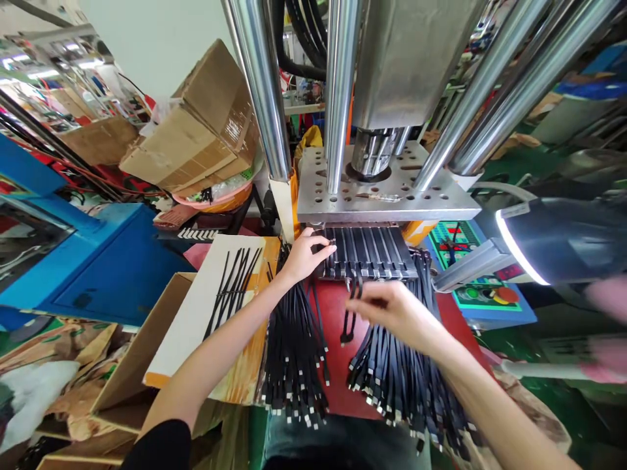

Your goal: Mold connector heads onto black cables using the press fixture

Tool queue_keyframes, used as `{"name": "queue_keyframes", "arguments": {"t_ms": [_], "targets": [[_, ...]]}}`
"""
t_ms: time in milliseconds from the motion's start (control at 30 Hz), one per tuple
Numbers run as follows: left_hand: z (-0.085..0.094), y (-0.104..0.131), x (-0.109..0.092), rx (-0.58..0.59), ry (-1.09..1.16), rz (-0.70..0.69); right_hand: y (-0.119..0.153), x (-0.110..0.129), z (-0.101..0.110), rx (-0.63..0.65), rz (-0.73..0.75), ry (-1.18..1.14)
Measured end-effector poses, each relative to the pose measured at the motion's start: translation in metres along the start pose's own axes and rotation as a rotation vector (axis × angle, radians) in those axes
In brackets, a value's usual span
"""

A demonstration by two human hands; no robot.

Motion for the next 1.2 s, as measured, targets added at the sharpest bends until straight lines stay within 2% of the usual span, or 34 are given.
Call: {"name": "queue_keyframes", "arguments": {"t_ms": [67,133,267,333,400,467,567,700,900,1033,1133,1200], "targets": [[-0.005,-0.010,0.012,-0.060,-0.014,0.008,-0.044,0.000,0.018,-0.006,0.004,-0.003],[-0.004,-0.011,0.016,-0.114,-0.024,0.001,-0.080,-0.003,0.025,-0.003,0.007,-0.004],[0.014,0.019,0.007,-0.158,-0.041,-0.064,-0.120,-0.018,0.021,0.013,0.032,0.014],[0.018,0.041,-0.008,-0.074,-0.104,-0.209,-0.127,-0.026,0.019,0.015,0.040,0.019],[0.014,0.062,-0.028,0.071,-0.233,-0.432,-0.131,-0.032,0.017,0.011,0.053,0.029],[0.007,0.078,-0.039,0.180,-0.382,-0.618,-0.134,-0.034,0.017,-0.013,0.072,0.043],[0.001,0.081,-0.040,0.231,-0.540,-0.716,-0.138,-0.035,0.022,-0.090,0.102,0.070],[-0.012,0.077,-0.035,0.266,-0.690,-0.668,-0.139,-0.039,0.025,-0.115,0.099,0.068],[-0.024,0.086,-0.036,0.217,-0.730,-0.559,-0.138,-0.040,0.025,-0.092,0.107,0.064],[-0.032,0.090,-0.039,0.210,-0.871,-0.475,-0.139,-0.041,0.028,-0.180,0.076,0.139],[-0.043,0.093,-0.042,0.246,-1.049,-0.400,-0.120,-0.038,0.037,-0.282,0.058,0.205],[-0.049,0.094,-0.045,0.279,-1.125,-0.353,-0.097,-0.027,0.036,-0.279,0.121,0.327]]}}
Point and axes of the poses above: each hand's wrist, its own y-axis away from the middle knuckle, its own z-axis out of the back of the hand, x = y × z, the point moved 9 cm from there along -y, towards the middle knuckle, and after that the axes turned 4 degrees about -y, right-handed, at the moved point
